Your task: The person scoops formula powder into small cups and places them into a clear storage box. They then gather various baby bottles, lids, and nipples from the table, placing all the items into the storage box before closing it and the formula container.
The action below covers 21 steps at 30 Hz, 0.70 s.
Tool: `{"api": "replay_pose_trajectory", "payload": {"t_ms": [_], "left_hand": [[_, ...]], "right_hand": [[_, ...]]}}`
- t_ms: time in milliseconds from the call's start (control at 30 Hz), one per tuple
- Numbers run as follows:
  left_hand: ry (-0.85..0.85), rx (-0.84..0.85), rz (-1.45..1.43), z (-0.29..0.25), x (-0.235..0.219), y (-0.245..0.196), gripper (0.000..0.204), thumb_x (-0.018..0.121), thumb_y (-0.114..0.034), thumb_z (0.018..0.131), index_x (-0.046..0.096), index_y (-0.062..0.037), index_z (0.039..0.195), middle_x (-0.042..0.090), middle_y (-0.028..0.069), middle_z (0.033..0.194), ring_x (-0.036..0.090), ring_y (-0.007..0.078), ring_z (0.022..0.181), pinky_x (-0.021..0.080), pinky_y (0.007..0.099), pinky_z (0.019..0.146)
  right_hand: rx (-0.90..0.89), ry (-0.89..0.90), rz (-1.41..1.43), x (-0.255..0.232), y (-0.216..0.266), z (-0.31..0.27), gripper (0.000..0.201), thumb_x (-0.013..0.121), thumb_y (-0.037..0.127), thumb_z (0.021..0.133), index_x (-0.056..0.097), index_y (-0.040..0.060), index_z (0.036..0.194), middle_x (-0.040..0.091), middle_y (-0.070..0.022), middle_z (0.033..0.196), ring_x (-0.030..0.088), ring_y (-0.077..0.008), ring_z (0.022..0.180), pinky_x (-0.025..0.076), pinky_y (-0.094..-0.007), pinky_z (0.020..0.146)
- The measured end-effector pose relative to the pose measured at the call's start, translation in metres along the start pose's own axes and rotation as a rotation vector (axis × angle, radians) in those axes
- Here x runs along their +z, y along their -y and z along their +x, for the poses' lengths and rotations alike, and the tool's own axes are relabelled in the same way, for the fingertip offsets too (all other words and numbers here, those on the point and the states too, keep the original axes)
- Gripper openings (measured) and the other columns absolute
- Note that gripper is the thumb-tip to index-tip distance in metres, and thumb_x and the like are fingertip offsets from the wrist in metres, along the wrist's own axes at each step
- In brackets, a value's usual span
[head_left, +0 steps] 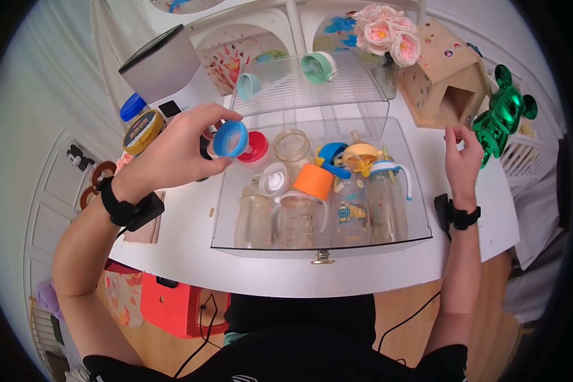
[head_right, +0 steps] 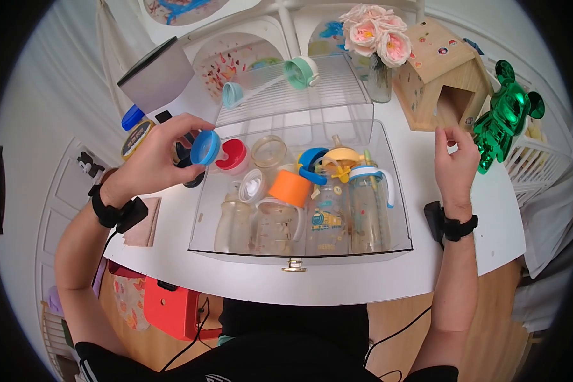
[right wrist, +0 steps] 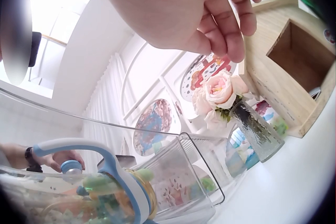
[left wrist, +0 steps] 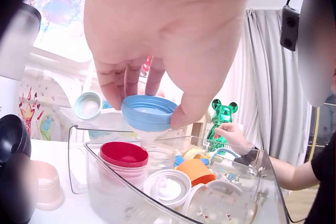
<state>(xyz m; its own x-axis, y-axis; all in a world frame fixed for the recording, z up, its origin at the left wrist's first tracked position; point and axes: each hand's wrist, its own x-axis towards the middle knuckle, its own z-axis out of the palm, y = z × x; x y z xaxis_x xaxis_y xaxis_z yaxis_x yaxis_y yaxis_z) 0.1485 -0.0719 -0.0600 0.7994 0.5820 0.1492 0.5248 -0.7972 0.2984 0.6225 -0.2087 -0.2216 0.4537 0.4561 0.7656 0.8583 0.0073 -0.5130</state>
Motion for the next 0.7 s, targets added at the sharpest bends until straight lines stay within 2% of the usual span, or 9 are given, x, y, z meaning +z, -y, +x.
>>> {"api": "replay_pose_trajectory", "payload": {"t_ms": [33,133,167,233,367,467,567,667,700], "left_hand": [[-0.006,-0.006,0.013,0.003,0.001,0.001,0.058,0.084,-0.011,0.079,0.065,-0.0027,0.134,0.069,0.0109,0.121,0.069,0.0231,0.107,0.056,0.0347,0.093],[0.007,-0.069,0.023,0.014,0.007,0.004,0.057,0.085,-0.011,0.080,0.065,-0.0010,0.133,0.069,0.0127,0.122,0.069,0.0239,0.107,0.057,0.0350,0.092],[0.018,-0.097,0.021,0.016,0.010,0.006,0.057,0.085,-0.010,0.081,0.065,-0.0003,0.133,0.068,0.0134,0.122,0.069,0.0241,0.108,0.057,0.0353,0.092],[0.033,-0.085,-0.010,0.020,0.021,0.014,0.055,0.086,-0.011,0.082,0.065,0.0006,0.132,0.068,0.0150,0.122,0.069,0.0246,0.108,0.057,0.0357,0.092],[0.035,0.010,0.089,0.023,0.039,0.026,0.052,0.088,-0.016,0.085,0.066,0.0019,0.129,0.071,0.0162,0.115,0.071,0.0224,0.100,0.058,0.0353,0.088],[0.128,-0.219,0.009,0.028,0.031,0.005,0.049,0.088,-0.020,0.088,0.067,0.0023,0.126,0.074,0.0148,0.105,0.071,0.0189,0.087,0.058,0.0334,0.081],[0.124,-0.271,-0.007,0.032,0.029,0.005,0.047,0.086,-0.028,0.088,0.069,0.0024,0.119,0.076,0.0210,0.107,0.073,0.0318,0.096,0.058,0.0409,0.091],[0.114,-0.239,0.016,0.033,0.032,0.013,0.047,0.086,-0.021,0.089,0.067,0.0025,0.124,0.074,0.0128,0.099,0.068,0.0150,0.077,0.057,0.0316,0.073],[0.109,-0.259,0.008,0.033,0.031,0.012,0.046,0.086,-0.020,0.089,0.067,0.0023,0.124,0.074,0.0125,0.101,0.068,0.0148,0.077,0.057,0.0313,0.073]], "right_hand": [[0.006,0.010,-0.005,0.000,0.000,0.000,0.022,0.071,0.015,0.102,0.069,-0.0051,0.091,0.065,-0.0062,0.079,0.059,-0.0144,0.078,0.048,-0.0296,0.075],[0.003,0.000,0.018,0.000,0.002,-0.001,0.022,0.071,0.015,0.102,0.070,-0.0051,0.092,0.066,-0.0064,0.080,0.060,-0.0145,0.078,0.048,-0.0299,0.076],[-0.005,-0.009,0.019,0.001,0.001,0.000,0.021,0.072,0.014,0.100,0.070,-0.0045,0.091,0.067,-0.0083,0.079,0.061,-0.0172,0.076,0.049,-0.0317,0.074],[-0.018,-0.030,0.019,0.002,-0.001,0.000,0.019,0.075,0.013,0.096,0.070,-0.0034,0.089,0.068,-0.0121,0.079,0.064,-0.0226,0.074,0.051,-0.0353,0.071],[-0.024,-0.025,0.016,0.001,0.001,0.001,0.019,0.075,0.013,0.096,0.069,-0.0033,0.089,0.068,-0.0121,0.079,0.064,-0.0229,0.074,0.051,-0.0354,0.071],[-0.037,-0.021,0.011,0.000,0.003,0.000,0.018,0.075,0.012,0.096,0.070,-0.0032,0.089,0.068,-0.0121,0.078,0.064,-0.0230,0.074,0.051,-0.0354,0.071],[-0.035,-0.023,0.020,0.001,0.002,0.000,0.018,0.075,0.012,0.097,0.070,-0.0031,0.089,0.068,-0.0121,0.078,0.064,-0.0231,0.074,0.051,-0.0354,0.071],[-0.035,-0.028,0.021,0.001,0.001,0.000,0.018,0.075,0.013,0.096,0.070,-0.0031,0.089,0.068,-0.0121,0.078,0.064,-0.0229,0.074,0.051,-0.0354,0.071],[-0.034,-0.026,0.017,0.001,0.001,0.000,0.018,0.075,0.013,0.096,0.070,-0.0032,0.089,0.068,-0.0120,0.078,0.064,-0.0228,0.074,0.051,-0.0353,0.071]]}}
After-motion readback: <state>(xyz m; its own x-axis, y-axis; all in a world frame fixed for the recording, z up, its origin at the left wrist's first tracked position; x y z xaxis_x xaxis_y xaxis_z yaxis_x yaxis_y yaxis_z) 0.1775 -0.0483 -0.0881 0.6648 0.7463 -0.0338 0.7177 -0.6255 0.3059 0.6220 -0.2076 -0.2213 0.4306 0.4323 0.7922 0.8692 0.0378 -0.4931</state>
